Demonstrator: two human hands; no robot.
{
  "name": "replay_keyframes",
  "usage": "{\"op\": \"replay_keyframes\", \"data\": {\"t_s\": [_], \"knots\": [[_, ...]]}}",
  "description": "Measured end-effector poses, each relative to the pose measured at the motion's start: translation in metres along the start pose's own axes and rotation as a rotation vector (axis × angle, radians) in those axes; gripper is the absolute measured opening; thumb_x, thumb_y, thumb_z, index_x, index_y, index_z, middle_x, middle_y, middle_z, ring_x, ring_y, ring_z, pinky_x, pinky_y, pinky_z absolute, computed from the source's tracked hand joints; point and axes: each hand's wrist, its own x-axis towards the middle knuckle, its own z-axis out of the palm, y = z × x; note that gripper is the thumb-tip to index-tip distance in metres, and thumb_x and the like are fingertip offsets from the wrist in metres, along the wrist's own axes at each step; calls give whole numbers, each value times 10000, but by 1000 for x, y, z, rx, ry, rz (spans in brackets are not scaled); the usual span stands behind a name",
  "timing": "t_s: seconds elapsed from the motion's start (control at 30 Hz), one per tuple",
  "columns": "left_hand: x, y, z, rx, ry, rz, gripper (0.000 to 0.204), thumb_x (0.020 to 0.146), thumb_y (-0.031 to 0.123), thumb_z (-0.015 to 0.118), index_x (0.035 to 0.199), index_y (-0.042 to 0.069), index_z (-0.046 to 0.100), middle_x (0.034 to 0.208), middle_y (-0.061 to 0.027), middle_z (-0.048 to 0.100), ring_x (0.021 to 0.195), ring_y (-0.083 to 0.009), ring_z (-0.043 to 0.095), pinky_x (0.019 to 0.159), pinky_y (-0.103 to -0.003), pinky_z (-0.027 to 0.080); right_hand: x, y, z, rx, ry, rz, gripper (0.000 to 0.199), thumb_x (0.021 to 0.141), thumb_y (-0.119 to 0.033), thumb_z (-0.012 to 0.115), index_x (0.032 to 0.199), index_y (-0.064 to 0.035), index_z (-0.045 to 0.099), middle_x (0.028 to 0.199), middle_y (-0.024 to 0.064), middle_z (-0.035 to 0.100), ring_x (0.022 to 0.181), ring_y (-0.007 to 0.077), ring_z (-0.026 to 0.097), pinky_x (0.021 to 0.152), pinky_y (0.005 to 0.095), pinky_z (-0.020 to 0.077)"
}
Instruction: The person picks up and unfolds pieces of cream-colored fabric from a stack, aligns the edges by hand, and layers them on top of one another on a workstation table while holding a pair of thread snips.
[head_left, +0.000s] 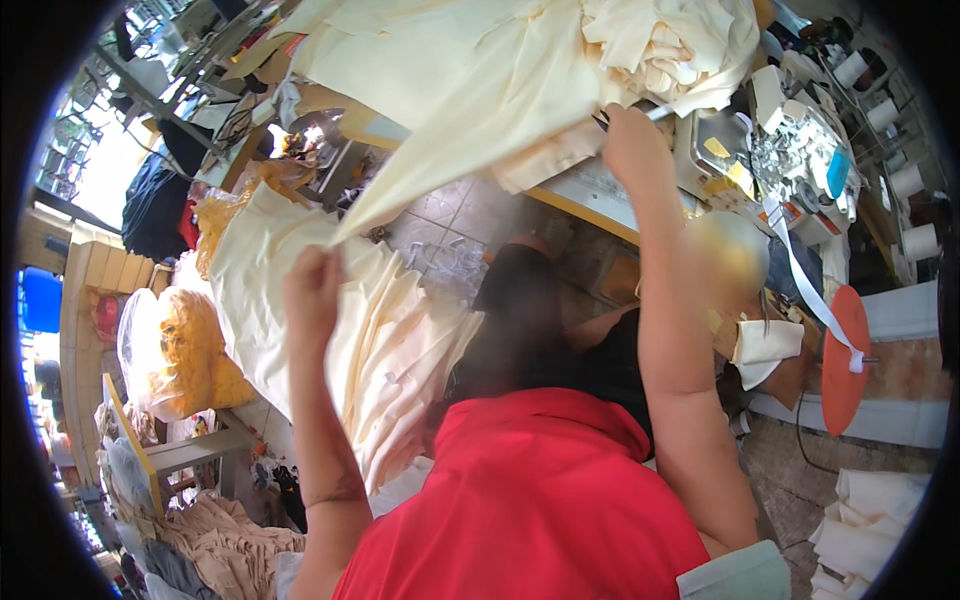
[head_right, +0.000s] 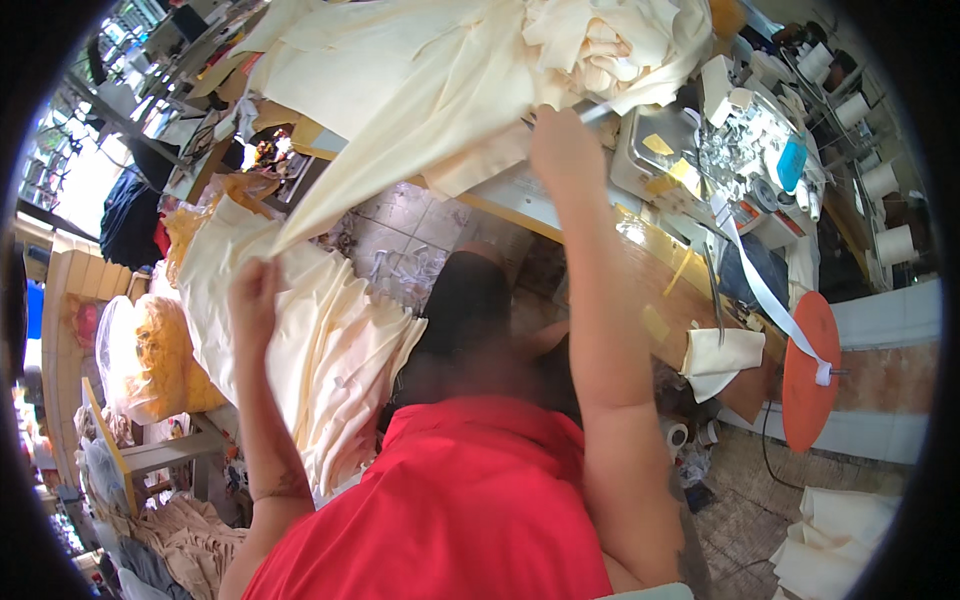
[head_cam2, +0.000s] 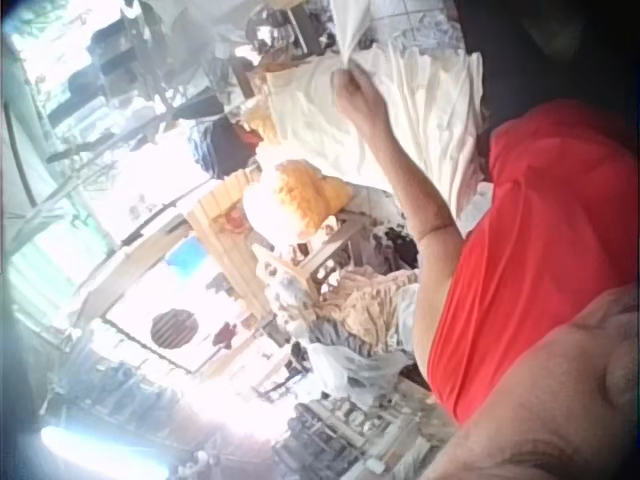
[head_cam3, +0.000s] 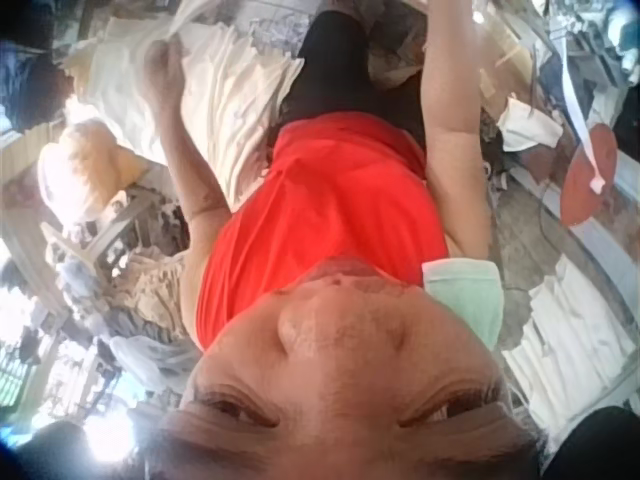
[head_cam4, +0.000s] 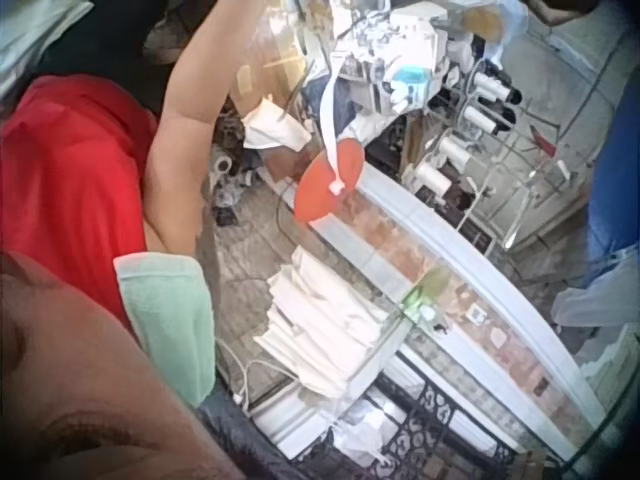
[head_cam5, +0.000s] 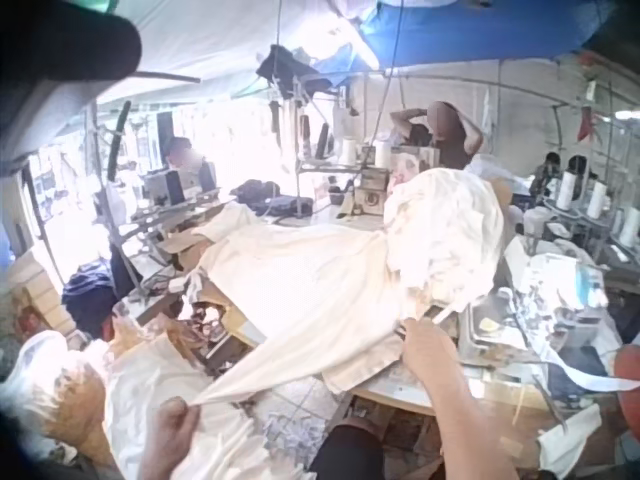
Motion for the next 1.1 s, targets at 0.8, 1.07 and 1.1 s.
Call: {"op": "replay_keyframes", "data": {"t_s": [0.8,1.07,1.1], "knots": [[-65,-144,-349,54,759,84,240,1020,194,582,1146,-10,588,1135,-138,662,1005,-290,678,1016,-454,522,-32,-258,-103,1596,-207,-712,295,989,-222,674,1142,30,681,1035,98,705,930,197,715,923,323,567],[-236,-61,-249,-748,700,-353,45,953,63,611,956,48,568,909,-54,614,983,-169,623,863,-333,524,-115,-203,8,1237,-448,-712,227,974,-129,668,1167,-17,710,1128,63,711,1048,152,651,935,296,523],[-258,-76,-224,-659,703,-421,79,907,36,643,918,55,567,909,-46,621,933,-156,605,850,-304,502,-124,-193,38,1211,-472,-752,221,965,-87,658,1170,-19,705,1173,81,704,1062,159,649,923,298,524]]}}
